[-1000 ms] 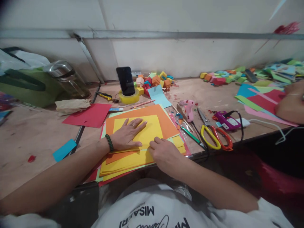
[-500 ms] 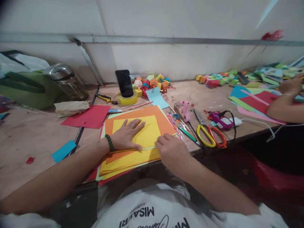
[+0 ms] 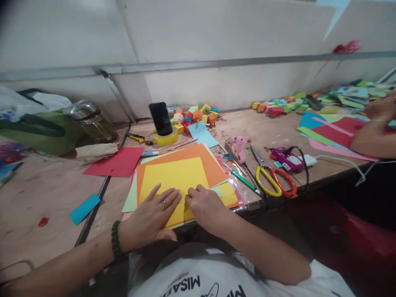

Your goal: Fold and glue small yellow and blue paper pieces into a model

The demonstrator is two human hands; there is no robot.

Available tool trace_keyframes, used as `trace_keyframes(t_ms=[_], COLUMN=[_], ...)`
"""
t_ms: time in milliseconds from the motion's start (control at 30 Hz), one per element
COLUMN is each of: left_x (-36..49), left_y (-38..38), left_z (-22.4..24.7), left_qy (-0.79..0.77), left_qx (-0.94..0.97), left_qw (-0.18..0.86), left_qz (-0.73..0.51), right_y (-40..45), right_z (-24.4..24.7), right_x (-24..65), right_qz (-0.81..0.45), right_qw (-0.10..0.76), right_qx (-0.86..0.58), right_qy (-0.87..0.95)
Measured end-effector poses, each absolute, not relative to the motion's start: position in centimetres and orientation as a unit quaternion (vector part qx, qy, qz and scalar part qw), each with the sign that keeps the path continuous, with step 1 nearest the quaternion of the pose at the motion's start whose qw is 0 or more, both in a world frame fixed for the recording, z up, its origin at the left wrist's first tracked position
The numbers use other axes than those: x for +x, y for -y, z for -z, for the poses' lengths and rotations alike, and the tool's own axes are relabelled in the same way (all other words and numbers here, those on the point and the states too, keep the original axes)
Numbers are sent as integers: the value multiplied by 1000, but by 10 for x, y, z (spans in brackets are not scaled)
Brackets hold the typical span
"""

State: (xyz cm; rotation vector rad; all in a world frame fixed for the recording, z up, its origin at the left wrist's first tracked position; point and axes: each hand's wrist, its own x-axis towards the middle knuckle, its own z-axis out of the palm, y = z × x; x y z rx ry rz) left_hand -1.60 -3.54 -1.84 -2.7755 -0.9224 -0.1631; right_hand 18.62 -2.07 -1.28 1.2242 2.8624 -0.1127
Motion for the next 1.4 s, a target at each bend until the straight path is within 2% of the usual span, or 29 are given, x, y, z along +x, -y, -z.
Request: trace_keyframes(t_ms=[567,667,800,933,1033,1267,1333,1400], left_x=[-58,-63,-84,-97,-89,-61,-61,-62], left_y=[102,105,85,23,-25,-46,-42,-39], left_z=[35,25,10,11,15,8,6,5], left_qy=[512,555,617,658,683,606,587,571], left_qx=[-820,-794,-777,-701,-532,-481,-472,-462], left_qw=[212,198,61,-123,-355,-479,-496,-508], left_qz=[146,149,110,246,353,415,431,450], right_y=[20,21,21,21,23,28,25,19], right_z=[33,33,34,32,29,32,39,45], right_x=[196,195,192,190,189,185,189,198], right_qz=[18,16,19,32,34,49,67,85], right_qw=[-78,-81,-67,-55,-62,-65,-96,-166], right_qx=[363,369,381,394,401,438,431,414], right_qy=[-928,-926,-922,-917,-914,-895,-895,-891])
